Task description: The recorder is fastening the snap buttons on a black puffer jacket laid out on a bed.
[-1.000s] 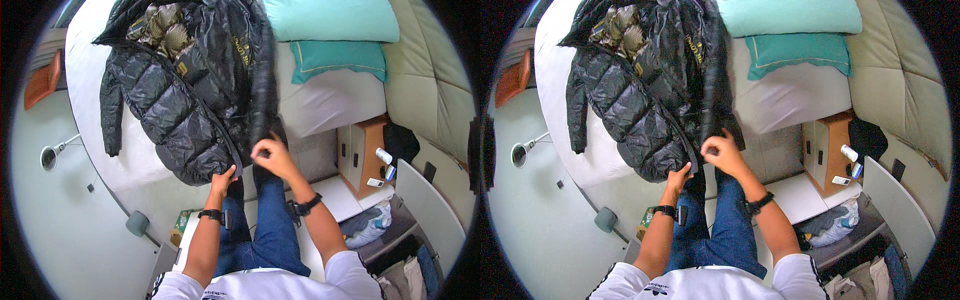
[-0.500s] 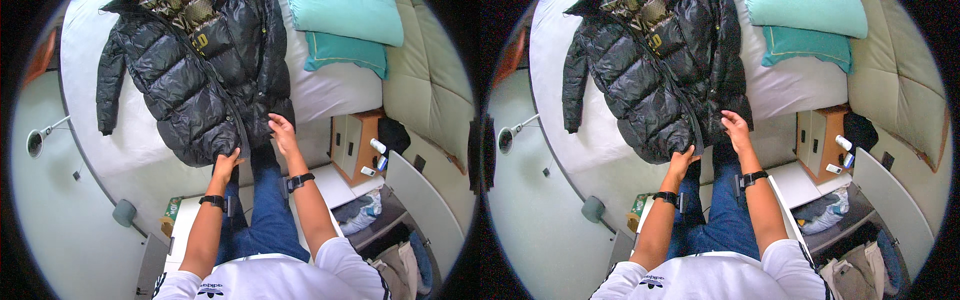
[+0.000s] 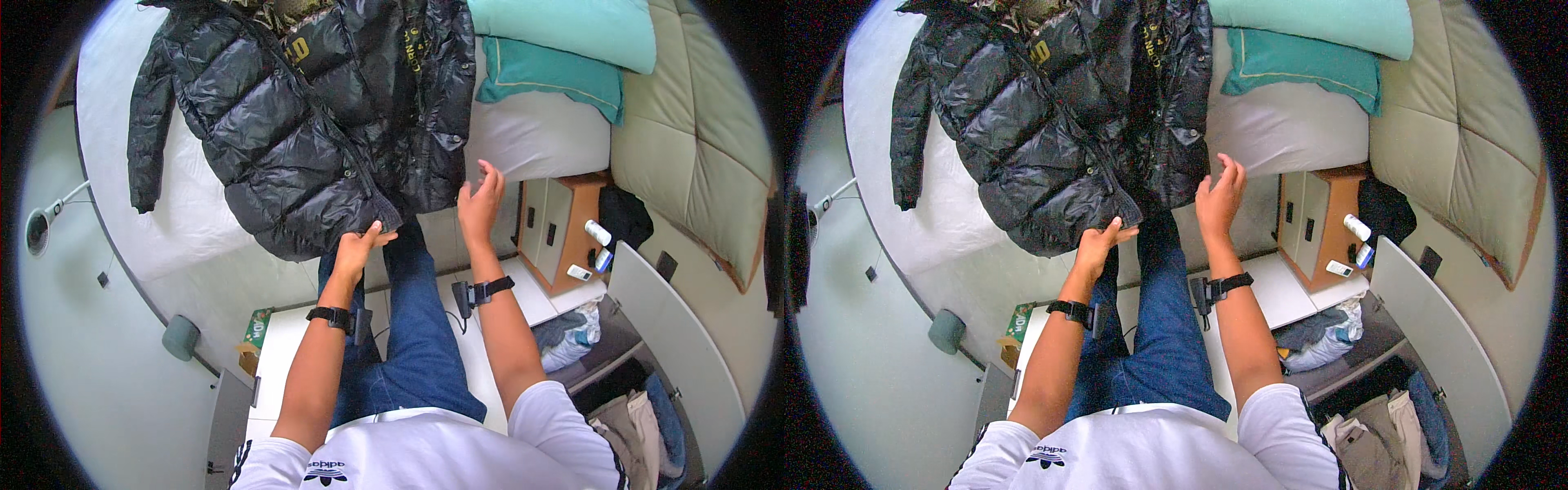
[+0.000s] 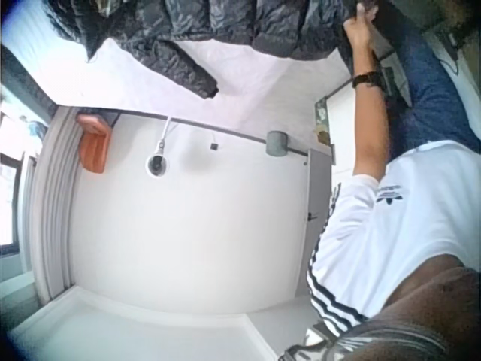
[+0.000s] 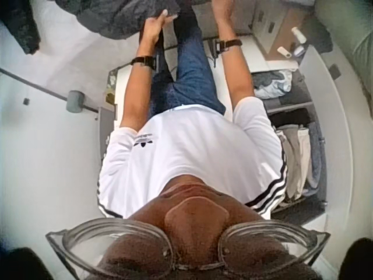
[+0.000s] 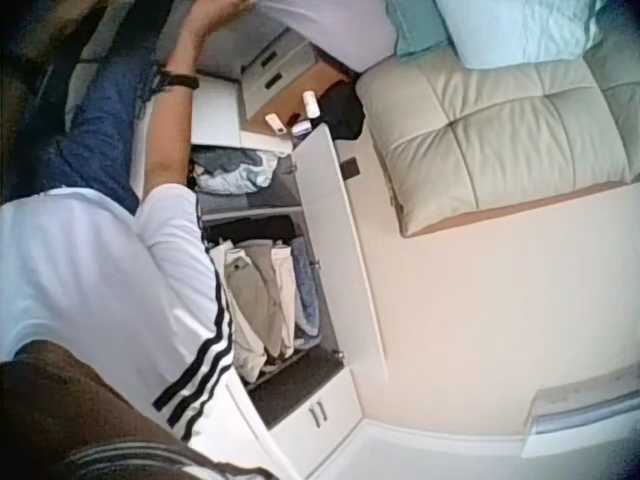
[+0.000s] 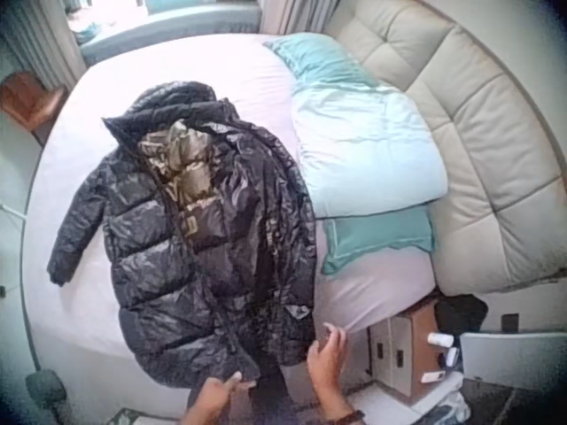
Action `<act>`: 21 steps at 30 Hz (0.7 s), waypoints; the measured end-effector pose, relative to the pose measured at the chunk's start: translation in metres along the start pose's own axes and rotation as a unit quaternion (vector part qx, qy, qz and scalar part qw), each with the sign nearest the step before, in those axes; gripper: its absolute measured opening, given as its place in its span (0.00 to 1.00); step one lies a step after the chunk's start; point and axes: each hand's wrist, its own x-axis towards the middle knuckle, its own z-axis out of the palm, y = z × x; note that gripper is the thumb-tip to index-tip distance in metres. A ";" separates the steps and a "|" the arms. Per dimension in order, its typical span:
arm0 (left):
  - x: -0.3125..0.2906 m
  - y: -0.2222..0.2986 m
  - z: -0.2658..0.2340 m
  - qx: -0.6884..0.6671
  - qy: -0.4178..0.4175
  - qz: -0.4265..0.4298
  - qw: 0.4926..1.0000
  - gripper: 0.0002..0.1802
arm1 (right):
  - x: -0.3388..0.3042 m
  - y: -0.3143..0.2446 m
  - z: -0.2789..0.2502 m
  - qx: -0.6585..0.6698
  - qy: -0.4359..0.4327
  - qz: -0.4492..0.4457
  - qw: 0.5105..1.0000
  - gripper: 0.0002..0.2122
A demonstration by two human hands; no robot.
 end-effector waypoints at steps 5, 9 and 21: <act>0.008 -0.004 0.004 -0.021 0.025 -0.021 0.999 0.26 | 0.004 -0.063 0.004 -0.097 0.018 -0.322 0.941 0.19; 0.013 0.003 0.016 -0.035 0.041 -0.024 0.998 0.26 | 0.018 -0.082 0.026 -0.134 -0.067 -0.376 0.914 0.20; 0.013 0.003 0.007 -0.157 0.046 -0.069 0.984 0.19 | 0.048 -0.032 0.076 -0.334 -0.089 -0.269 0.899 0.26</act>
